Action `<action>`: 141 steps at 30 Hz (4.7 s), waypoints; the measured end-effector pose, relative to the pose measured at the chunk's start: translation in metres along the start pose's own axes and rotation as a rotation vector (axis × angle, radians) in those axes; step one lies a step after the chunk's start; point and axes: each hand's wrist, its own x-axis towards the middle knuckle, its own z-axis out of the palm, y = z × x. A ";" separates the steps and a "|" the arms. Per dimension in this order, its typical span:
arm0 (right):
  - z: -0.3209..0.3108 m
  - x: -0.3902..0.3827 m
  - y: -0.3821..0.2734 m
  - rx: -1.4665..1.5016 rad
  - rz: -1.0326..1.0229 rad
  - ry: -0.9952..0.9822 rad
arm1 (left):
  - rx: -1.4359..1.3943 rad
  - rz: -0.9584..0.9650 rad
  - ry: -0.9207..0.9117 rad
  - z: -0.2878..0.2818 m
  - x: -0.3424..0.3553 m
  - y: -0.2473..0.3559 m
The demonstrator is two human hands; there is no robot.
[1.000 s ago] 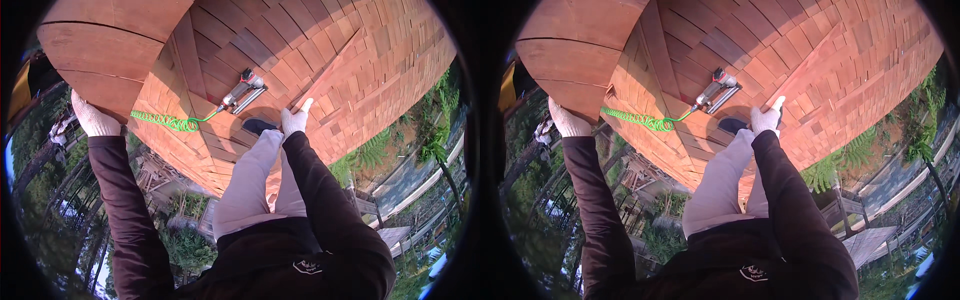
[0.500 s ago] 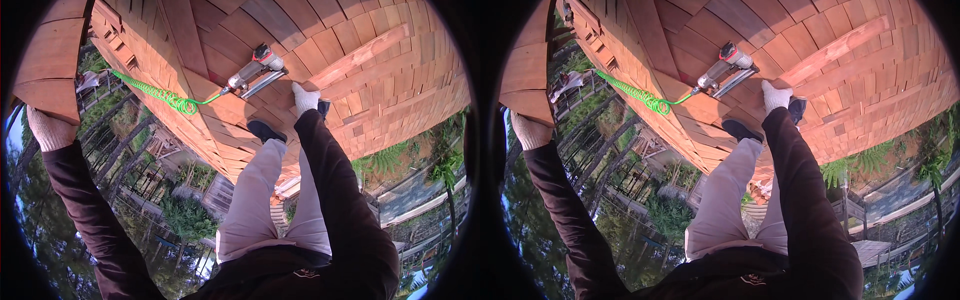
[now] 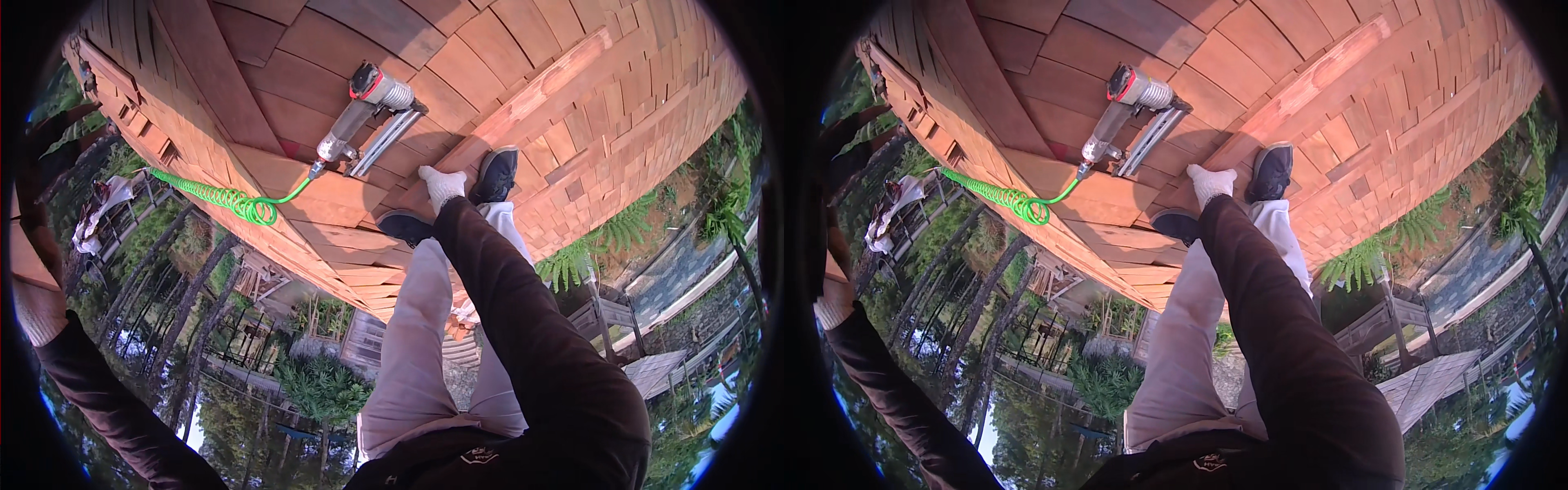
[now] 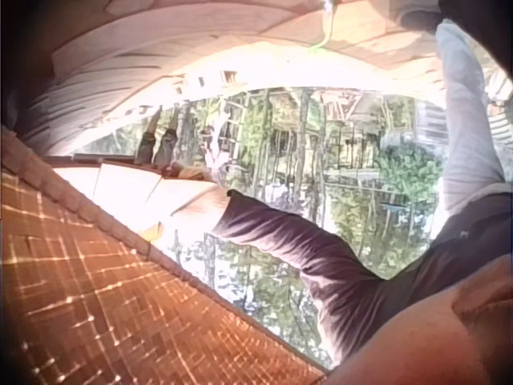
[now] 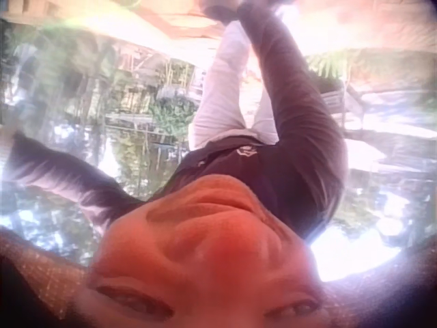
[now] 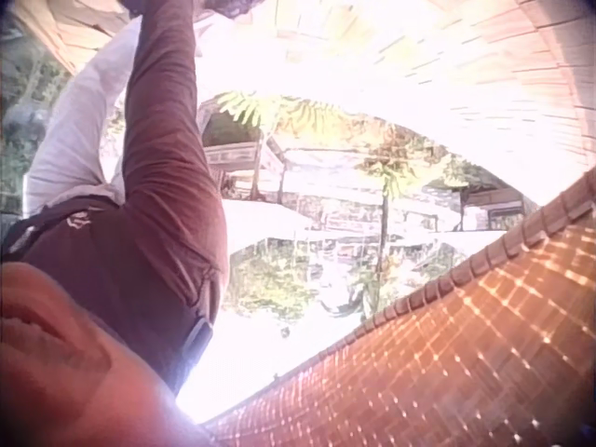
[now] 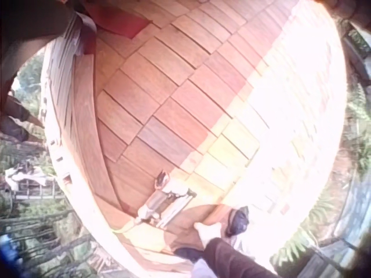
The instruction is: The person places wood shingles onto a roof, uses a marker to draw lines on them, and secures the shingles using a pneumatic nail gun.
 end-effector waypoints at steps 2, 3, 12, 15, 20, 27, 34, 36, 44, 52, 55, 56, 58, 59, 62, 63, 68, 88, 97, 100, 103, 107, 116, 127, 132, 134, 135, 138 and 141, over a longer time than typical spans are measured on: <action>0.002 -0.006 0.007 -0.009 0.011 -0.009 | 0.012 0.003 -0.010 -0.005 -0.001 -0.003; 0.002 -0.006 0.006 -0.010 0.021 -0.011 | 0.016 0.004 -0.013 -0.007 -0.002 -0.004; -0.012 -0.003 -0.026 -0.097 -0.089 0.136 | 0.011 0.037 -0.054 -0.009 0.002 -0.013; -0.014 0.003 -0.028 -0.162 -0.112 0.161 | -0.009 0.054 -0.063 -0.009 0.006 -0.012; -0.024 0.014 -0.023 -0.373 -0.246 0.122 | -0.096 0.088 -0.064 -0.011 0.008 -0.016; -0.050 -0.009 -0.025 -0.615 -0.452 -0.119 | -0.421 0.196 0.085 0.025 -0.015 -0.007; -0.082 -0.070 -0.053 -0.470 -0.478 -0.148 | -0.814 0.220 0.290 0.093 -0.025 0.007; -0.109 -0.052 -0.054 -0.518 -0.500 -0.081 | -0.811 0.262 0.282 0.110 -0.014 0.014; -0.067 -0.137 -0.142 -0.619 -0.692 -0.158 | -0.679 0.336 0.357 0.105 -0.011 -0.011; -0.012 -0.164 -0.251 -0.678 -0.934 -0.195 | -0.876 0.137 0.453 0.113 -0.026 -0.002; 0.013 -0.174 -0.290 -0.766 -1.145 -0.233 | -0.861 0.091 0.486 0.106 -0.036 -0.004; 0.020 -0.178 -0.307 -0.829 -1.219 -0.217 | -0.833 0.091 0.497 0.105 -0.038 -0.004; 0.034 -0.186 -0.333 -0.836 -1.348 -0.282 | -0.889 0.055 0.490 0.106 -0.042 -0.005; 0.042 -0.192 -0.344 -0.858 -1.402 -0.267 | -0.915 0.036 0.485 0.106 -0.045 -0.003; 0.055 -0.189 -0.357 -0.702 -1.342 -0.256 | -0.895 -0.001 0.506 0.110 -0.044 0.009; 0.053 -0.184 -0.357 -0.575 -1.217 -0.283 | -0.815 -0.001 0.527 0.113 -0.043 0.013; 0.035 -0.150 -0.266 -0.018 -0.807 -0.075 | -0.722 0.027 0.533 0.107 -0.040 0.022; 0.097 -0.101 -0.111 -0.302 -0.526 -0.345 | -0.841 0.138 0.408 0.060 -0.060 -0.064; 0.105 -0.115 -0.125 -0.458 -0.551 -0.363 | 0.121 -0.109 0.161 0.327 -0.012 -0.209; 0.101 -0.117 -0.118 -0.391 -0.625 -0.222 | 0.205 -0.044 0.310 0.362 -0.009 -0.197; 0.105 -0.119 -0.107 -0.178 -0.620 -0.321 | 0.159 0.035 0.361 0.357 -0.007 -0.212; 0.103 -0.114 -0.112 0.145 -0.489 -0.482 | 0.186 0.054 0.448 0.360 -0.006 -0.214; 0.097 -0.118 -0.102 0.282 -0.518 -0.508 | 0.198 0.076 0.541 0.370 -0.022 -0.221; 0.117 -0.106 -0.087 0.195 -0.735 -0.389 | 0.095 0.185 0.526 0.367 -0.015 -0.236; 0.121 -0.116 -0.092 0.426 -0.805 -0.431 | 0.124 0.256 0.505 0.368 -0.010 -0.225; 0.116 -0.136 -0.097 0.577 -0.767 -0.481 | 0.086 0.277 0.488 0.367 -0.010 -0.229; 0.129 -0.123 -0.086 0.486 -0.701 -0.428 | 0.097 0.255 0.490 0.363 -0.013 -0.231; 0.126 -0.115 -0.079 0.404 -0.820 -0.442 | 0.128 0.215 0.407 0.363 -0.027 -0.230; 0.119 -0.122 -0.080 0.373 -0.843 -0.350 | 0.112 0.271 0.436 0.368 -0.011 -0.237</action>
